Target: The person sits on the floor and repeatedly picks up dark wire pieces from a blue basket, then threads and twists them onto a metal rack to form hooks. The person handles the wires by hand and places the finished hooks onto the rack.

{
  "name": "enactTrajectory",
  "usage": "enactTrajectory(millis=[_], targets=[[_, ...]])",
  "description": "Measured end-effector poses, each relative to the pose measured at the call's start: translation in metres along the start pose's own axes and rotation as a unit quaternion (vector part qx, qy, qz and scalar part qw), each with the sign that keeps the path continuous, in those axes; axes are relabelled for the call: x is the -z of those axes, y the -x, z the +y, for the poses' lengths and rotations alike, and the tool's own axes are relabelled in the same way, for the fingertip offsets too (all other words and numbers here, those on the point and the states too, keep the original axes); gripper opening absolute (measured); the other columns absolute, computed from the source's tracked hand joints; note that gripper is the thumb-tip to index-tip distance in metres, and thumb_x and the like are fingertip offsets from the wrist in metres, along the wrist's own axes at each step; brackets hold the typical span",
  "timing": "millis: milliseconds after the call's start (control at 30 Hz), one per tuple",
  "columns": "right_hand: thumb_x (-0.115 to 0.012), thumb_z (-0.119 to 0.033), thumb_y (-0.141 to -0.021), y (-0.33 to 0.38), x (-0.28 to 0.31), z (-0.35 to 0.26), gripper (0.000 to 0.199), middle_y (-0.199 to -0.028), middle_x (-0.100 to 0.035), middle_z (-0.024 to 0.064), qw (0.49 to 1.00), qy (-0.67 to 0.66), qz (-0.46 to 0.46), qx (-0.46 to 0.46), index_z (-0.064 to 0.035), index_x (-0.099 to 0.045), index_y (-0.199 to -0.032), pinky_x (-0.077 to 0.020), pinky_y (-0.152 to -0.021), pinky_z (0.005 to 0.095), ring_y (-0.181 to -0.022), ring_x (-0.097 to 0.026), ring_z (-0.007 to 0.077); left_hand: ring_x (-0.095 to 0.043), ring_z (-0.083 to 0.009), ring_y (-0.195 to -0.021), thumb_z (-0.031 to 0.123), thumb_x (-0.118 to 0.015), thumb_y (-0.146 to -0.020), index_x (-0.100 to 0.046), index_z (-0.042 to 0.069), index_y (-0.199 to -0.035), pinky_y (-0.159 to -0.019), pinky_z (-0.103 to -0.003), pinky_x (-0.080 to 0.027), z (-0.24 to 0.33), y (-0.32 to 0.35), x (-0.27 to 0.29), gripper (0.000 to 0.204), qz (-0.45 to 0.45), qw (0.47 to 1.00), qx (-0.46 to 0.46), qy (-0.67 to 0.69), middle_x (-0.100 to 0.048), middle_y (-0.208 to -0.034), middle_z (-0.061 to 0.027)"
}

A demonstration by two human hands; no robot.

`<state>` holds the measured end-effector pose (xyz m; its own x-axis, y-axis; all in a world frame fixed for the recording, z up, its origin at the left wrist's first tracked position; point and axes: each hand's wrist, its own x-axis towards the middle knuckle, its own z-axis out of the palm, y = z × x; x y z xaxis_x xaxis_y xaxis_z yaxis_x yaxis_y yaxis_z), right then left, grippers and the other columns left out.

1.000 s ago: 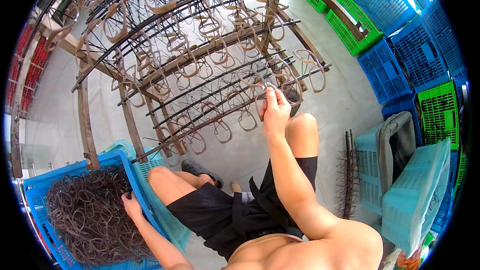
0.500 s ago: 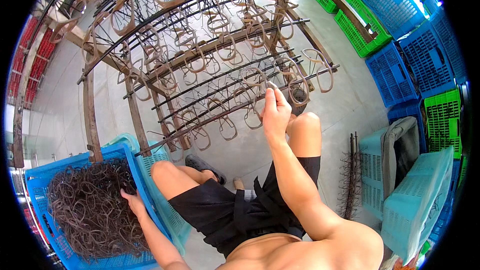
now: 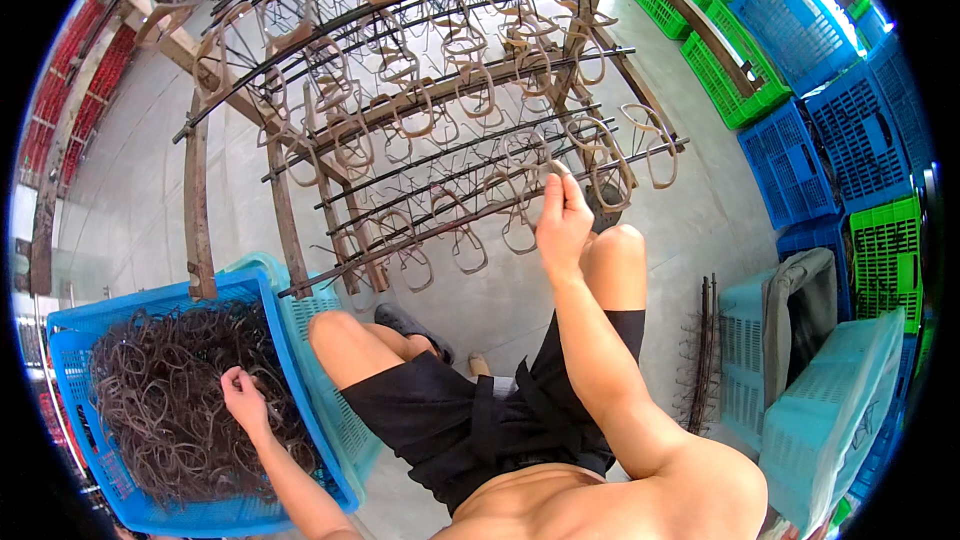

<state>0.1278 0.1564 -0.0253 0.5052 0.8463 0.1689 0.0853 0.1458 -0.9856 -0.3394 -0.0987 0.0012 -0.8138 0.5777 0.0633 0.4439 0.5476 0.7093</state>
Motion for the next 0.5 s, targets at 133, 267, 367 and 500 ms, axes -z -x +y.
enactTrajectory(millis=[133,267,367,500], targets=[[-0.055,-0.016,-0.092,0.001,0.010,-0.011,0.012,-0.058,-0.046,-0.0029,0.986,-0.153,-0.016,-0.069,-0.0045,-0.057,-0.094,-0.0319,-0.039,0.0213,-0.043,-0.039,0.0058,-0.045,-0.0079,-0.064,0.018,-0.058,-0.089,-0.054,0.002,-0.102,-0.057,-0.023,-0.038,0.000,-0.002,0.012,0.021,-0.003,1.000,-0.021,0.015,-0.053,-0.079,-0.0013],[-0.059,-0.015,-0.089,0.001,0.022,0.005,0.011,-0.064,-0.050,0.0009,0.900,-0.384,-0.038,-0.201,-0.0050,-0.055,-0.088,-0.0374,-0.048,0.0244,-0.052,-0.046,0.0114,-0.045,-0.0094,-0.067,0.019,-0.061,-0.087,-0.053,0.001,-0.106,-0.062,-0.023,-0.039,0.005,0.015,0.009,0.027,-0.008,1.000,-0.004,-0.006,-0.051,-0.084,-0.0017],[-0.058,-0.016,-0.089,-0.002,0.029,-0.002,0.011,-0.062,-0.046,-0.0001,0.885,-0.386,-0.065,-0.251,-0.0090,-0.054,-0.083,-0.0389,-0.055,0.0290,-0.055,-0.046,0.0149,-0.046,-0.0091,-0.065,0.019,-0.061,-0.088,-0.053,0.001,-0.107,-0.056,-0.024,-0.039,-0.012,0.013,0.011,0.027,-0.008,1.000,0.001,-0.013,-0.051,-0.084,-0.0024],[-0.061,-0.015,-0.087,-0.009,0.038,-0.014,0.011,-0.063,-0.043,-0.0012,0.846,-0.399,-0.082,-0.344,-0.0101,-0.054,-0.080,-0.0375,-0.060,0.0301,-0.058,-0.043,0.0141,-0.046,-0.0084,-0.062,0.020,-0.059,-0.088,-0.053,0.002,-0.108,-0.051,-0.024,-0.038,0.008,0.019,0.003,0.027,-0.026,0.999,0.034,-0.001,-0.052,-0.084,-0.0027]])
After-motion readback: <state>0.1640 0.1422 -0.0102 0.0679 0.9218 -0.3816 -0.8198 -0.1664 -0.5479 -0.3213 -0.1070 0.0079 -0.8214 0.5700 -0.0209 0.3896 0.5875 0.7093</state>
